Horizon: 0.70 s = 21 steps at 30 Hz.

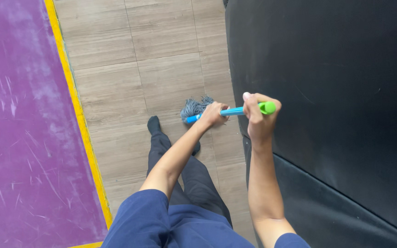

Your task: The person mops a wood-patterned floor next to a purple and black mat by hand, then picks up a water bottle and pours liquid onto the floor to continue mopping.

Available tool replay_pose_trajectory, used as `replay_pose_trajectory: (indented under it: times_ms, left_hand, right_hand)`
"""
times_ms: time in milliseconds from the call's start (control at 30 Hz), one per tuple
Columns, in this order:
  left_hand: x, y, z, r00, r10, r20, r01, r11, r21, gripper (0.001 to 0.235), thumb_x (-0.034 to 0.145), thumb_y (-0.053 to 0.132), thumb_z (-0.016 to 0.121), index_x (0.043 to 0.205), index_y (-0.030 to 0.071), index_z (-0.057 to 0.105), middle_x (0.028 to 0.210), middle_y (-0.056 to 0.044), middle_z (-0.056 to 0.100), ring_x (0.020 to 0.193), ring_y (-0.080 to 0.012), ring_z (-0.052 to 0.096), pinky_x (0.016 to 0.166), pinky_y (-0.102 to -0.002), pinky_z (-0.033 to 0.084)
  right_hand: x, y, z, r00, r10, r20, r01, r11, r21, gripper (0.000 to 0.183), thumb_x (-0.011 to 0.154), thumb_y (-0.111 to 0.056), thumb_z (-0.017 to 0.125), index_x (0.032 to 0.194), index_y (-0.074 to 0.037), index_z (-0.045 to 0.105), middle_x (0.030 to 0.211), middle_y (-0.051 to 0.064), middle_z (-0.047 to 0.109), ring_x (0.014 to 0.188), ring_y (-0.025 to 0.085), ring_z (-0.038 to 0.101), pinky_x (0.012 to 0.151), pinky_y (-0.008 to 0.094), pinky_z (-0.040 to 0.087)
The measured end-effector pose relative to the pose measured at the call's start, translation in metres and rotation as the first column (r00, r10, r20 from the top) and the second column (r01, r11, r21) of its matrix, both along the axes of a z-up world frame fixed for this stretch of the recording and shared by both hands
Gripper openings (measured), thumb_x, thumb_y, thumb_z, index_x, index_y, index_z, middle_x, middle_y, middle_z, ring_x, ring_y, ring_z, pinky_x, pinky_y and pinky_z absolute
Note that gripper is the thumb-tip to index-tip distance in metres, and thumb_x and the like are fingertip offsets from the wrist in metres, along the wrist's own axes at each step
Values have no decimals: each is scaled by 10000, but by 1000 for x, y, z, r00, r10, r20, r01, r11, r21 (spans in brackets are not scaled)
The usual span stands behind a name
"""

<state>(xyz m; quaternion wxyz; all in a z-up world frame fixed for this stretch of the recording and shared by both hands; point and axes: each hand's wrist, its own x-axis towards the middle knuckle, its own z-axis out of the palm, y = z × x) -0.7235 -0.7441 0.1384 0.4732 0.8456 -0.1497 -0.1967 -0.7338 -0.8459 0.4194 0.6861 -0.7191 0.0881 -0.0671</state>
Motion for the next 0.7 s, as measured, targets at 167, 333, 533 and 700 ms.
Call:
replay_pose_trajectory:
  times_ms: [167, 333, 533, 700]
  left_hand:
    - [54, 4, -11, 945, 66, 321, -63, 998, -19, 145, 818, 189, 660, 722, 97, 719, 692, -172, 684, 682, -383, 694, 651, -473, 562]
    - [91, 12, -54, 972, 142, 189, -163, 981, 104, 173, 934, 274, 716, 945, 103, 694, 934, -117, 760, 944, -333, 708, 821, -486, 532]
    - [85, 30, -105, 997, 61, 49, -73, 956, 286, 840, 681, 195, 878, 1407, 195, 456, 1548, -215, 373, 1334, -398, 461, 1018, -484, 469]
    - [59, 25, -152, 999, 32, -1, -31, 972, 234, 877, 781, 127, 806, 1531, 263, 372, 1608, -267, 291, 1344, -417, 491, 1071, -450, 484]
  right_hand:
    - [3, 3, 10, 991, 60, 121, -55, 998, -38, 372, 968, -50, 578, 615, 3, 472, 564, 0, 424, 514, 64, 364, 505, 273, 244]
    - [-13, 12, -37, 980, 160, 118, -133, 969, -210, 246, 935, -20, 594, 709, 41, 517, 659, 57, 492, 610, 110, 451, 596, 281, 344]
    - [-56, -4, -164, 987, 116, 111, -88, 969, -232, 297, 961, -69, 686, 709, -3, 543, 1141, 193, 673, 982, 211, 654, 857, 313, 506]
    - [-84, 5, -237, 983, 169, 74, -126, 906, -404, 216, 919, -114, 791, 834, 11, 636, 1248, 279, 657, 1325, 393, 589, 1008, 411, 472]
